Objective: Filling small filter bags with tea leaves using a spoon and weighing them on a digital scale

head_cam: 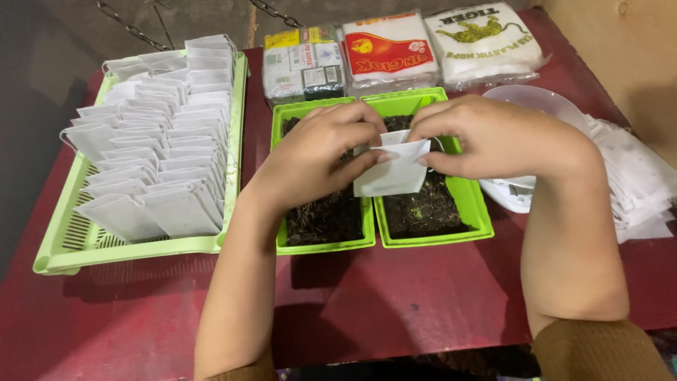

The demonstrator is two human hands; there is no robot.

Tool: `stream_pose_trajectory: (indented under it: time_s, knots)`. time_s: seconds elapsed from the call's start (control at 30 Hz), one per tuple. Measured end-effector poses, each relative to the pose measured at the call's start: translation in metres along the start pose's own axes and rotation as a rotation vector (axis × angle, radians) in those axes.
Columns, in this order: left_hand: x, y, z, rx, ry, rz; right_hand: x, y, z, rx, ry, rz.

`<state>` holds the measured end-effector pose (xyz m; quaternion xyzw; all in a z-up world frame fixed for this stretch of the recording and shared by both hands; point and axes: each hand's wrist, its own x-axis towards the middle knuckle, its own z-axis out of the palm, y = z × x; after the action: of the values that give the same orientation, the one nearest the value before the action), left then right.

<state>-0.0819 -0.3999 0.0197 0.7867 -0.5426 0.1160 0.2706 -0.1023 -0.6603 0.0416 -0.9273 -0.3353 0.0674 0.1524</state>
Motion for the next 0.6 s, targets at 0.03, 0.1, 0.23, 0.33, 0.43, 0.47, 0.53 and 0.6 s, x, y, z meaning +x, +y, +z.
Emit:
stream_pose_trajectory:
  time_s: [0.03, 0.1, 0.23, 0.33, 0.43, 0.47, 0.53, 0.6]
  knots:
    - [0.0, -0.001, 0.0, 0.003, 0.004, -0.002, 0.001, 0.0, 0.001, -0.003, -0.001, -0.004]
    - [-0.001, -0.001, -0.001, -0.01, 0.009, 0.006, 0.002, -0.001, 0.003, -0.019, -0.058, 0.102]
    - [0.0, -0.003, -0.001, -0.018, 0.019, 0.042, 0.007, -0.01, 0.002, -0.045, -0.1, 0.189]
    - [-0.001, -0.003, -0.001, -0.026, 0.018, 0.043, 0.008, -0.006, 0.006, -0.042, -0.069, 0.06]
    - [0.0, 0.0, -0.001, -0.016, 0.01, 0.031, 0.007, -0.01, 0.006, -0.033, -0.101, 0.086]
    - [0.0, 0.0, -0.002, -0.012, 0.009, 0.022, 0.007, -0.009, 0.006, -0.033, -0.089, 0.064]
    - [0.0, 0.001, -0.003, -0.009, 0.006, 0.016, 0.006, -0.009, 0.005, -0.033, -0.076, 0.044]
    - [-0.001, 0.001, -0.003, 0.011, -0.019, -0.037, 0.005, -0.01, 0.004, 0.013, -0.003, -0.007]
